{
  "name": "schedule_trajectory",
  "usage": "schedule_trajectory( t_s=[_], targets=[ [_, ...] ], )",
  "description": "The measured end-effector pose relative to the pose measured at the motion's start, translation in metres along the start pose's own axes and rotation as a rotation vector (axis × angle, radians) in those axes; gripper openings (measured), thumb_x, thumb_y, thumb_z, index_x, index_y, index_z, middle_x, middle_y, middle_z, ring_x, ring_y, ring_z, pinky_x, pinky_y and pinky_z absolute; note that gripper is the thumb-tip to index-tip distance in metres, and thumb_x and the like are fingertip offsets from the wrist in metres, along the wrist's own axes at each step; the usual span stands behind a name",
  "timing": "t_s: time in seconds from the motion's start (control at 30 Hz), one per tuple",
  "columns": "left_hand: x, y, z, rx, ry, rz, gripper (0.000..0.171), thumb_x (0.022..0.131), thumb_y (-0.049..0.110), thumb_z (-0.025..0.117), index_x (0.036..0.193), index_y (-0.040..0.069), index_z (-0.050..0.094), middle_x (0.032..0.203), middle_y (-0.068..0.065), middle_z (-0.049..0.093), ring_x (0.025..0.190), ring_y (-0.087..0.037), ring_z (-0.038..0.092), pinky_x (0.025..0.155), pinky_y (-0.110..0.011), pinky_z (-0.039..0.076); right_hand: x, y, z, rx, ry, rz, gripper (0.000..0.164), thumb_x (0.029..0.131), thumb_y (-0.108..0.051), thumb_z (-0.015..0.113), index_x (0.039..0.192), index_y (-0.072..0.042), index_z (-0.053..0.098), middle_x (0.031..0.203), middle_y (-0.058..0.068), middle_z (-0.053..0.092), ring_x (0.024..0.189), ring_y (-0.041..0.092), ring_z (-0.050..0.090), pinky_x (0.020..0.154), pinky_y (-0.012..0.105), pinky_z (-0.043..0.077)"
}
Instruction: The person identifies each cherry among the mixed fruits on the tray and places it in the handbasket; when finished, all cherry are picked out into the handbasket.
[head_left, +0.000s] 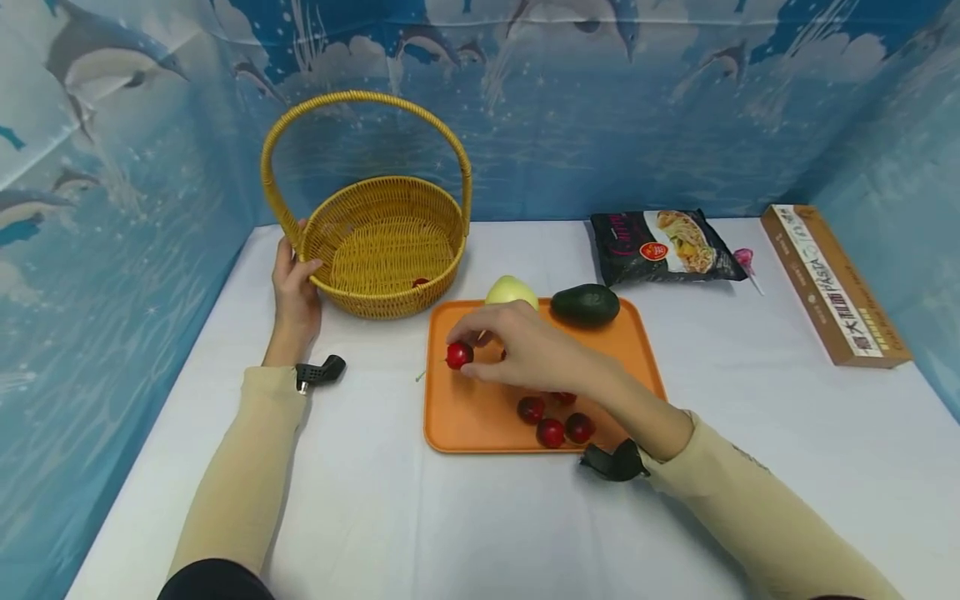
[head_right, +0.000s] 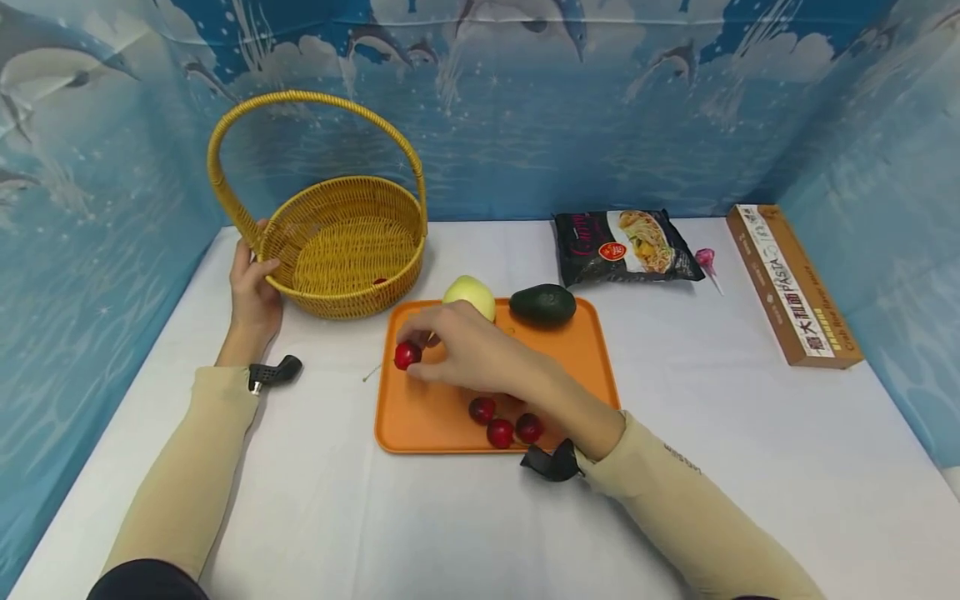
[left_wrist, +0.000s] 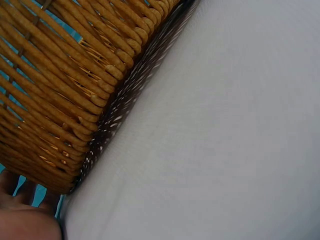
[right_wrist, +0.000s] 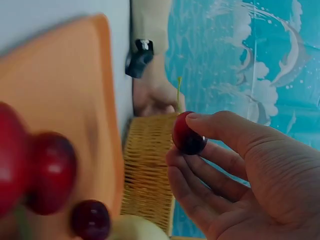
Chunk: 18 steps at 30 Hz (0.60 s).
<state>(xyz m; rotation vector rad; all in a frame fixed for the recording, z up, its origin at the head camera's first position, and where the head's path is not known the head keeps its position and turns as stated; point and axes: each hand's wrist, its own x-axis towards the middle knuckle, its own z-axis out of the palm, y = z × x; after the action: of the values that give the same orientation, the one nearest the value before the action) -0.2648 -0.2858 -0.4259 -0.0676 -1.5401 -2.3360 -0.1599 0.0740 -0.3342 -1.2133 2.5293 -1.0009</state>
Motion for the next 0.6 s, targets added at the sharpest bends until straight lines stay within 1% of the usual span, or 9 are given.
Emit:
schedule_trajectory(
  t_s=[0.1, 0.2, 0.23, 0.27, 0.4, 0.5, 0.6],
  targets=[
    [0.0, 0.0, 0.001, -0.002, 0.008, 0.004, 0.066, 0.09, -0.004, 0.048, 0.153, 0.012, 0.052, 0.16, -0.017, 0.048, 0.145, -0.034, 0.043, 0.114, -0.034, 0.035, 0.014, 0.0, -0.008, -0.01, 0.034, -0.002, 0.031, 0.093, -0.022, 0.081, 0.122, -0.015, 0.076, 0.109, -0.007, 0.074, 0.1, 0.017, 0.069, 0.093, 0.039, 0.056],
    [-0.001, 0.002, 0.001, 0.01, 0.0, 0.007, 0.066, 0.09, -0.003, 0.047, 0.154, 0.013, 0.051, 0.161, -0.016, 0.046, 0.145, -0.033, 0.043, 0.114, -0.035, 0.034, 0.03, 0.0, -0.013, -0.006, 0.093, 0.008, 0.033, 0.094, -0.02, 0.08, 0.125, -0.011, 0.075, 0.108, -0.003, 0.075, 0.1, 0.019, 0.069, 0.094, 0.038, 0.057],
    [-0.001, 0.002, 0.001, 0.013, -0.001, 0.006, 0.066, 0.09, -0.003, 0.047, 0.154, 0.013, 0.05, 0.161, -0.015, 0.046, 0.146, -0.032, 0.043, 0.115, -0.035, 0.034, 0.036, 0.001, -0.014, -0.001, 0.114, 0.012, 0.032, 0.094, -0.018, 0.079, 0.125, -0.01, 0.075, 0.107, -0.001, 0.075, 0.101, 0.019, 0.069, 0.094, 0.037, 0.057],
    [-0.001, 0.002, 0.001, 0.014, -0.002, 0.003, 0.066, 0.091, -0.002, 0.048, 0.155, 0.013, 0.05, 0.161, -0.015, 0.046, 0.146, -0.031, 0.043, 0.115, -0.035, 0.034, 0.042, 0.001, -0.015, 0.004, 0.138, 0.01, 0.031, 0.094, -0.017, 0.079, 0.124, -0.009, 0.075, 0.107, 0.001, 0.074, 0.101, 0.02, 0.07, 0.09, 0.036, 0.059],
    [0.0, 0.001, 0.001, 0.01, 0.002, -0.001, 0.066, 0.091, -0.002, 0.049, 0.155, 0.013, 0.05, 0.161, -0.014, 0.047, 0.146, -0.031, 0.044, 0.114, -0.035, 0.035, 0.061, 0.004, -0.016, 0.014, 0.216, 0.02, 0.027, 0.095, -0.016, 0.078, 0.12, -0.008, 0.075, 0.106, 0.003, 0.074, 0.099, 0.019, 0.07, 0.087, 0.033, 0.06],
    [0.001, 0.0, 0.0, 0.004, 0.006, 0.002, 0.065, 0.09, -0.003, 0.049, 0.154, 0.013, 0.052, 0.16, -0.015, 0.048, 0.144, -0.03, 0.045, 0.112, -0.033, 0.037, 0.075, 0.005, -0.018, 0.028, 0.259, 0.044, 0.027, 0.095, -0.017, 0.078, 0.119, -0.006, 0.075, 0.106, 0.005, 0.075, 0.098, 0.019, 0.07, 0.086, 0.032, 0.059],
    [0.001, -0.002, 0.0, 0.008, 0.01, 0.01, 0.065, 0.09, -0.003, 0.049, 0.153, 0.013, 0.052, 0.159, -0.016, 0.048, 0.144, -0.031, 0.045, 0.112, -0.033, 0.037, 0.087, 0.008, -0.018, 0.022, 0.289, 0.073, 0.029, 0.096, -0.018, 0.077, 0.122, -0.004, 0.074, 0.108, 0.008, 0.076, 0.097, 0.019, 0.071, 0.086, 0.032, 0.059]
  ],
)
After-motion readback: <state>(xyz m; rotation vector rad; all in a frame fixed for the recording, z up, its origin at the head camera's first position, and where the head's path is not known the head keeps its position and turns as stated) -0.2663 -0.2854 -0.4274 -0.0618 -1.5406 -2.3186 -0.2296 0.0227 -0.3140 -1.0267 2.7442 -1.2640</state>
